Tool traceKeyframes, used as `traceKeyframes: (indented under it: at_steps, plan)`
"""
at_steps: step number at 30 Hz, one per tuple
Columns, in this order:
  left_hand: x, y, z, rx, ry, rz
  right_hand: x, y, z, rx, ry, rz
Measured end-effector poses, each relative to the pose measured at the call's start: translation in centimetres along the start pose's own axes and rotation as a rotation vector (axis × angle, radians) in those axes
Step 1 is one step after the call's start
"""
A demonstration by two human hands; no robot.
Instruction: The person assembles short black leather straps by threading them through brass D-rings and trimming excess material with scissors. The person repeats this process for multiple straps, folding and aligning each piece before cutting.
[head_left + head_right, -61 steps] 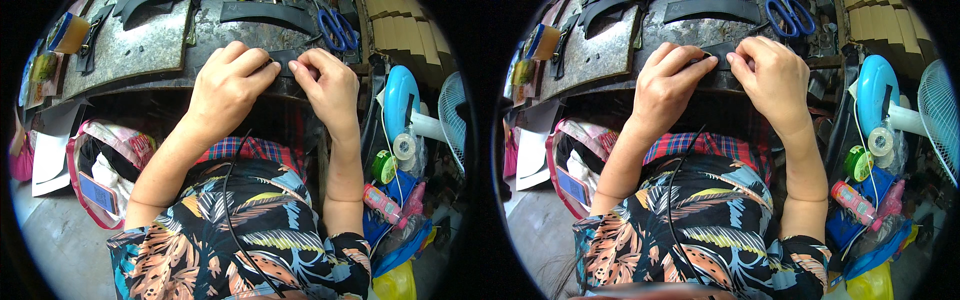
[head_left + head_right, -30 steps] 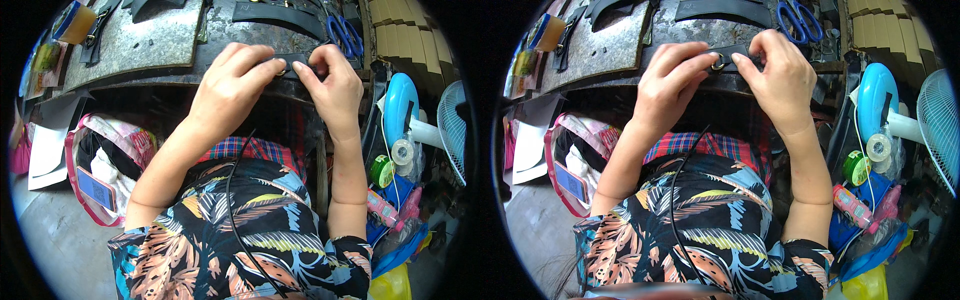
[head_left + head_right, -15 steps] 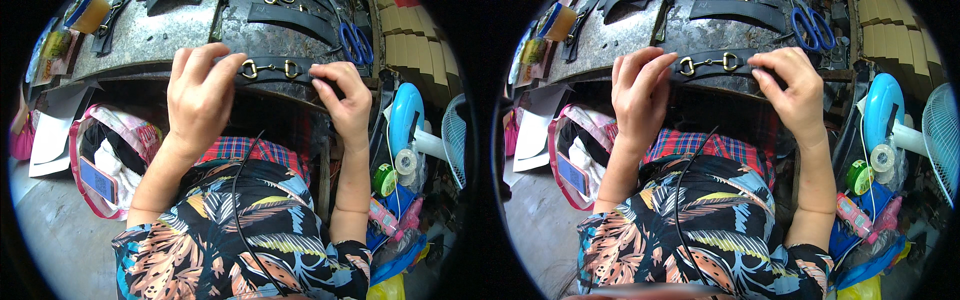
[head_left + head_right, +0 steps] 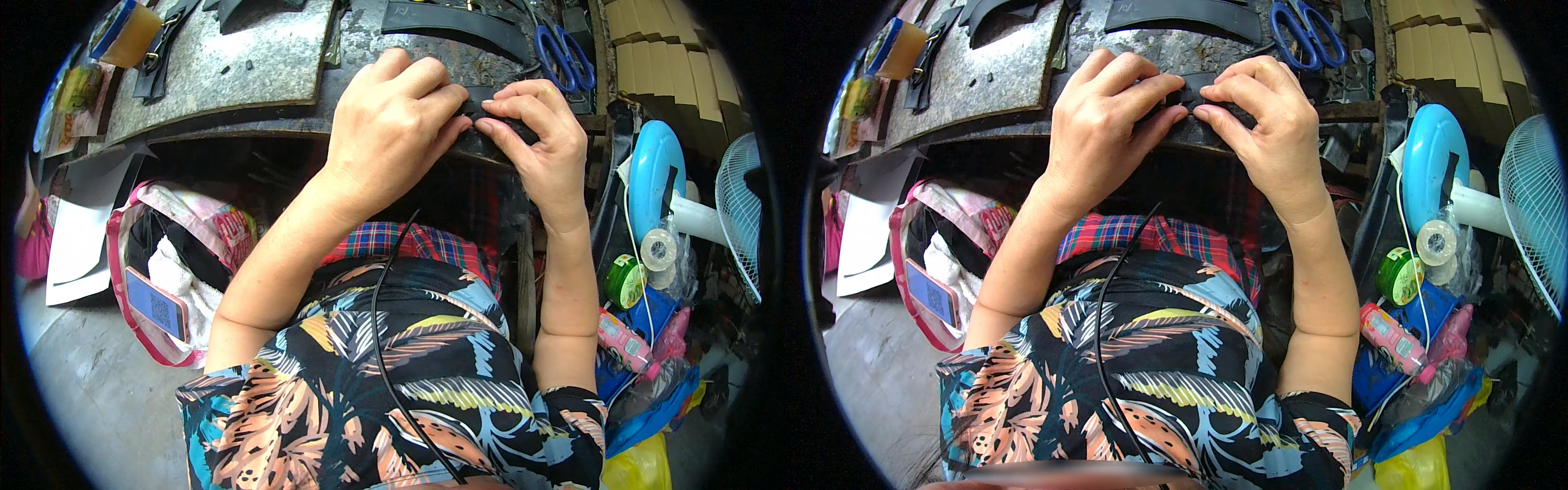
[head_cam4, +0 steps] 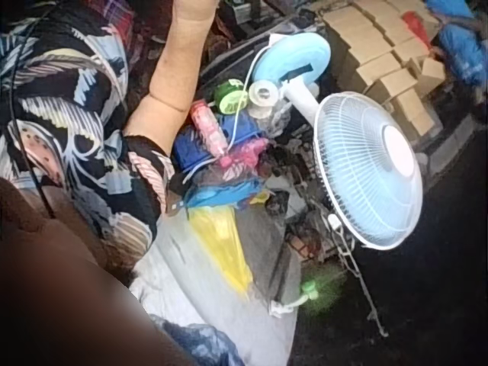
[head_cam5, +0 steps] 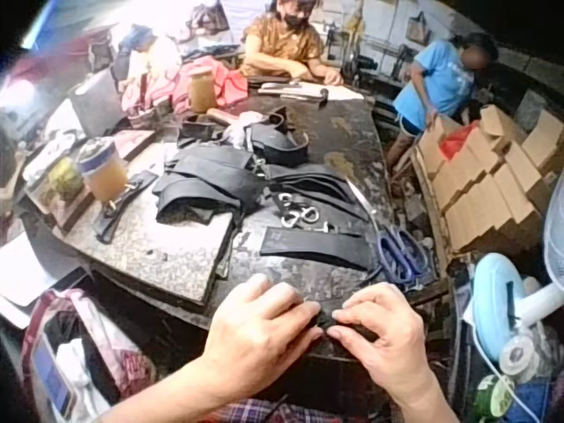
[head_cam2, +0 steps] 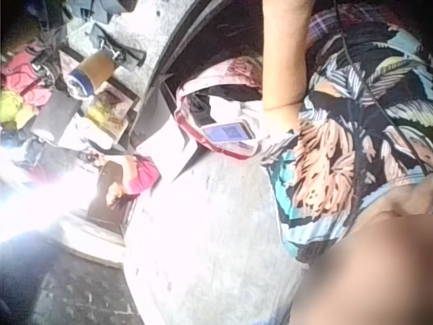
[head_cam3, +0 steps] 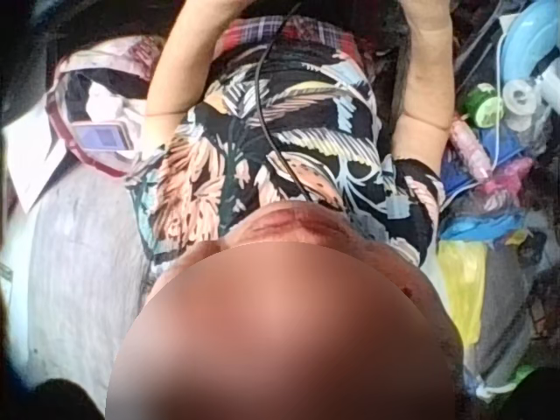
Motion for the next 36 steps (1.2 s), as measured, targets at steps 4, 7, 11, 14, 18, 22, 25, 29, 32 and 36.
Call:
traceKeyframes:
  at_steps: [4,7,11,14,18,22,25,29,32,36]
  plan:
    - [0.3,0.6,0.2,-0.015,0.043,-0.034,0.0,-0.1,0.0,-0.022,0.002,0.029]
    - [0.3,0.5,0.3,-0.013,0.078,-0.008,0.0,-0.1,0.0,-0.046,0.011,0.038]
    - [-0.1,0.1,1.4,-0.085,-0.001,0.059,0.2,0.2,0.1,-0.043,0.010,0.044]
    - [-1.7,0.1,4.5,-0.050,-0.094,0.155,0.5,0.6,0.6,-0.035,0.054,0.008]
    - [-3.4,1.1,7.0,0.072,-0.145,0.121,1.2,2.0,0.4,-0.085,-0.030,0.065]
    - [-4.3,0.9,6.4,0.157,-0.057,0.129,2.3,3.2,-1.3,-0.050,0.057,0.197]
    - [-4.4,0.9,5.8,0.175,-0.041,0.167,3.0,3.8,-2.8,-0.117,0.128,0.292]
    - [-4.5,1.1,5.7,0.169,-0.037,0.199,3.7,3.9,-4.2,-0.199,0.155,0.307]
    - [-4.4,1.1,5.7,0.189,-0.027,0.182,3.7,4.0,-4.6,-0.215,0.131,0.292]
    - [-4.3,1.0,5.7,0.223,-0.027,0.159,3.5,4.0,-4.7,-0.220,0.149,0.268]
Point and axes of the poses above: each hand's wrist, its own x-axis towards the middle knuckle, its own z-axis out of the back of the hand, y = z × x, the point moved 1 cm from there along x, towards the middle knuckle, and after that the axes turned 2 degrees about -x, right-handed, at the moved point
